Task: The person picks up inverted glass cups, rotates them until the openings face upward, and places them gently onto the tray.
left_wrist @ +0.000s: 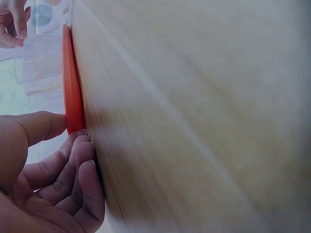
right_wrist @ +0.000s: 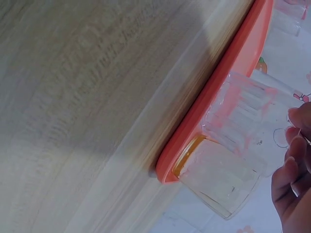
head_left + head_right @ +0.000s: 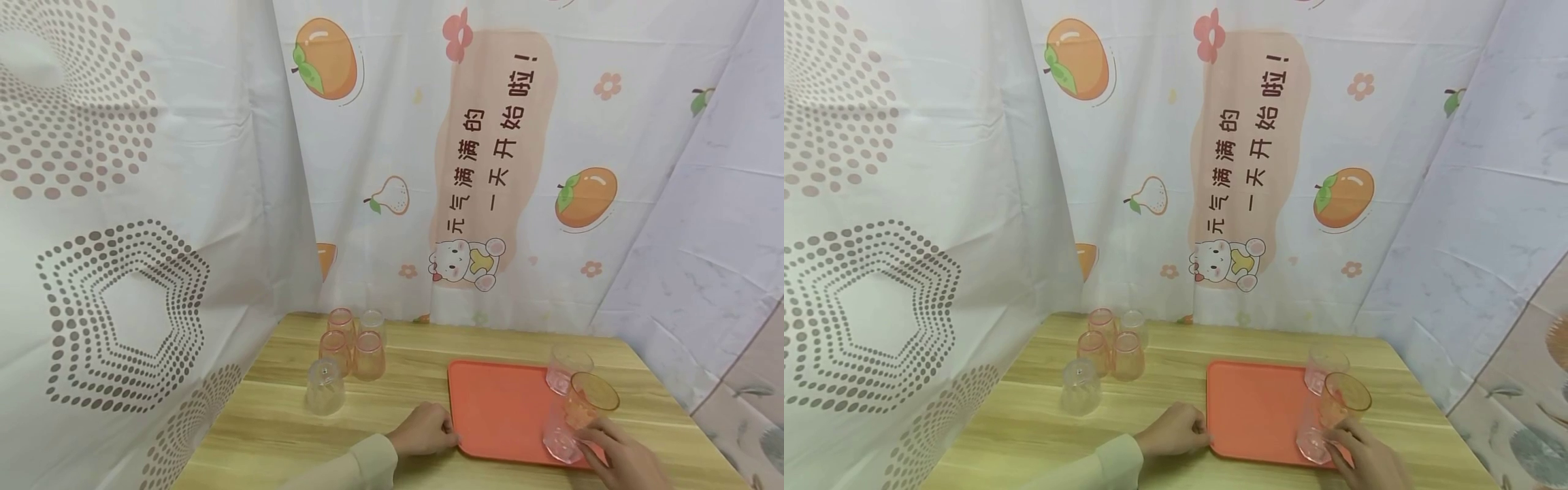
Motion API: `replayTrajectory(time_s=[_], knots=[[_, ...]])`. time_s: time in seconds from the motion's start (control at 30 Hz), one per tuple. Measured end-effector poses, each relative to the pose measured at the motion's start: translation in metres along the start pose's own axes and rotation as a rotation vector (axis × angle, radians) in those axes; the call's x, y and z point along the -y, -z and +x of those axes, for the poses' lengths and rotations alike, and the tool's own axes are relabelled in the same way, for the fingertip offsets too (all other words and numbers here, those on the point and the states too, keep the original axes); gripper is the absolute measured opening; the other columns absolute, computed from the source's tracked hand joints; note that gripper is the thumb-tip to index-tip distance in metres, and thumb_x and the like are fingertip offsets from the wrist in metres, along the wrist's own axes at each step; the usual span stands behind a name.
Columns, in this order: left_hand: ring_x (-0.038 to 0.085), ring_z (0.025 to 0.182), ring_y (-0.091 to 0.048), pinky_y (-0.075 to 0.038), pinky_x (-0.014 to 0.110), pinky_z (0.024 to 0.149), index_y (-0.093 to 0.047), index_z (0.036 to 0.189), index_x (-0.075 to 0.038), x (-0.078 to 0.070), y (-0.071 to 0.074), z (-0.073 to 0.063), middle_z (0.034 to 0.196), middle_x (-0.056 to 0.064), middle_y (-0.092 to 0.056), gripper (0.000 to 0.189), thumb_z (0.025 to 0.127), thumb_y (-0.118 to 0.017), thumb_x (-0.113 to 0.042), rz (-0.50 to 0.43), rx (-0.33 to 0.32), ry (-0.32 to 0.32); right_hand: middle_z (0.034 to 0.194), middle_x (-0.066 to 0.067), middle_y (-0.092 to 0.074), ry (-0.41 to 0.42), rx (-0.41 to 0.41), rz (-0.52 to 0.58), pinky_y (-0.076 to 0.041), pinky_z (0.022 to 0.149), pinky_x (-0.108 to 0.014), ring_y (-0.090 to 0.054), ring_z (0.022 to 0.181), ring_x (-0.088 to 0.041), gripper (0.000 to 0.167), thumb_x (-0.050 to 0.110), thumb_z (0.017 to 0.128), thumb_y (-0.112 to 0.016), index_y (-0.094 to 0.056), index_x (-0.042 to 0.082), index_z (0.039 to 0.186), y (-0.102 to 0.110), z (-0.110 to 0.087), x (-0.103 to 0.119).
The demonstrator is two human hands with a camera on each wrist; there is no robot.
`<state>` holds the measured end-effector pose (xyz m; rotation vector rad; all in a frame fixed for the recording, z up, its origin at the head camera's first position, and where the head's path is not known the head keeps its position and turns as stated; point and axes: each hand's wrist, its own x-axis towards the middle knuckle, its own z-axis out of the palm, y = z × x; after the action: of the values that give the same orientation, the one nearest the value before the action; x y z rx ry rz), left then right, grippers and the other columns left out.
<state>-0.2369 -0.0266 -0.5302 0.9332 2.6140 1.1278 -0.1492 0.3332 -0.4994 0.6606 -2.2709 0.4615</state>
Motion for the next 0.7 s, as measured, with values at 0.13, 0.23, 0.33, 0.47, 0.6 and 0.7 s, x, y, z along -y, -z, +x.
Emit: replayTrajectory(time_s=[0.13, 0.23, 0.33, 0.47, 0.6, 0.7], knots=[[-0.002, 0.037, -0.034, -0.031, 0.016, 0.043, -0.06, 0.055, -0.019, 0.0, 0.0, 0.0, 0.043, -0.015, -0.045, 0.04, 0.092, -0.075, -0.019, 0.007, -0.001, 0.002, 0.093, 0.018, -0.057, -0.038, 0.031, -0.01, -0.025, 0.045, -0.012, -0.031, 0.058, 0.012, 0.02, 0.022, 0.077, -0.091, -0.075, 0.02, 0.089, 0.002, 0.001, 0.001], [-0.003, 0.038, -0.035, -0.031, 0.016, 0.043, -0.061, 0.056, -0.019, 0.001, -0.001, 0.0, 0.043, -0.016, -0.045, 0.038, 0.092, -0.075, -0.02, 0.015, -0.002, -0.002, 0.092, 0.019, -0.057, -0.059, 0.047, -0.027, -0.025, 0.045, -0.012, -0.031, 0.057, 0.011, 0.042, 0.001, 0.058, -0.094, -0.075, 0.02, 0.09, 0.002, 0.002, 0.003], [-0.003, 0.038, -0.034, -0.032, 0.016, 0.043, -0.062, 0.057, -0.019, 0.001, -0.001, 0.0, 0.043, -0.016, -0.045, 0.038, 0.092, -0.075, -0.02, 0.015, -0.001, -0.009, 0.093, 0.019, -0.057, -0.083, 0.051, -0.037, -0.024, 0.044, -0.011, -0.031, 0.056, 0.011, 0.046, -0.001, 0.057, -0.093, -0.075, 0.021, 0.093, 0.003, 0.003, 0.006], [-0.003, 0.038, -0.034, -0.031, 0.016, 0.043, -0.061, 0.056, -0.019, 0.0, 0.0, -0.001, 0.043, -0.016, -0.044, 0.039, 0.093, -0.075, -0.02, 0.011, 0.002, -0.009, 0.095, 0.018, -0.058, -0.077, 0.046, -0.001, -0.024, 0.045, -0.01, -0.031, 0.056, 0.011, 0.046, 0.002, 0.062, -0.093, -0.074, 0.022, 0.098, 0.003, 0.004, 0.008], [-0.003, 0.038, -0.033, -0.03, 0.016, 0.043, -0.058, 0.054, -0.019, 0.0, 0.0, -0.001, 0.042, -0.016, -0.043, 0.042, 0.093, -0.074, -0.02, 0.012, 0.005, -0.008, 0.098, 0.014, -0.058, 0.009, 0.027, 0.075, -0.026, 0.048, -0.009, -0.032, 0.058, 0.012, 0.024, 0.022, 0.082, -0.088, -0.073, 0.021, 0.101, 0.0, 0.009, 0.009], [-0.003, 0.039, -0.029, -0.028, 0.016, 0.044, -0.053, 0.053, -0.019, -0.001, 0.0, -0.001, 0.043, -0.016, -0.038, 0.045, 0.093, -0.073, -0.017, 0.023, 0.005, -0.013, 0.098, 0.012, -0.057, 0.069, 0.009, 0.114, -0.028, 0.05, -0.008, -0.033, 0.06, 0.013, 0.028, 0.047, 0.099, -0.065, -0.072, 0.02, 0.101, -0.003, 0.013, 0.011]])
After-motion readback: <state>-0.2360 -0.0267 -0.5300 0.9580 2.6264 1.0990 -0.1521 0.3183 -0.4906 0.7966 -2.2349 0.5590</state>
